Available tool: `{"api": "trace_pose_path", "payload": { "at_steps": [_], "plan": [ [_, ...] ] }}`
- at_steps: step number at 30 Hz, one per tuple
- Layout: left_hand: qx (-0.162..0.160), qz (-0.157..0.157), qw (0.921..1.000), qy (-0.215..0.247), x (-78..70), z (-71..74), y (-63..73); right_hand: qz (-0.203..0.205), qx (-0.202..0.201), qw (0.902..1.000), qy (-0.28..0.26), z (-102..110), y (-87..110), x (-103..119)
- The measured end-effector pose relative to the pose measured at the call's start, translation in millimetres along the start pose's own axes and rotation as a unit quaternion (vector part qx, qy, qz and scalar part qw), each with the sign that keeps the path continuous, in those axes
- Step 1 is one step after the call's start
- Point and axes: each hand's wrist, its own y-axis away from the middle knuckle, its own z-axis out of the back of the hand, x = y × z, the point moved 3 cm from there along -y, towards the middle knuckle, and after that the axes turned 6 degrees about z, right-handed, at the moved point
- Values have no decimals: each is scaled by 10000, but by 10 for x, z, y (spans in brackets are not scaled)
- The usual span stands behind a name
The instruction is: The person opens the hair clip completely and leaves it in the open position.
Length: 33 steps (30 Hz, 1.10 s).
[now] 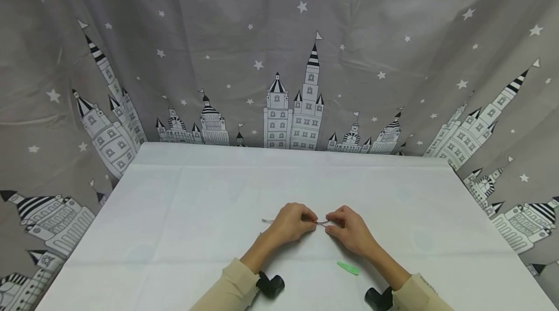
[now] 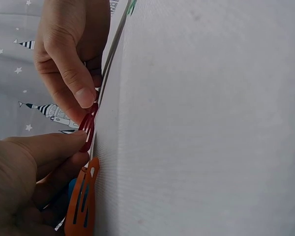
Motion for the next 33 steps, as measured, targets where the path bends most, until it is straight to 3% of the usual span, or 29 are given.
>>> {"api": "trace_pose_path", "payload": {
  "at_steps": [11,18,25,33],
  "plan": [
    [-39,45,10000,-49,-12,1,27,-82,-83,9999,-63,-15,4,-3],
    [-296,29,9991,-301,-30,25,88,-295,-108,9994,-167,28,49,21],
    [-404,8,9991,104,-116,94,193,-314,-53,9991,-265,170,120,71],
    [-762,-212,9960,419,-286,125,315,-194,142,9988,-423,271,192,134]
  ]
}}
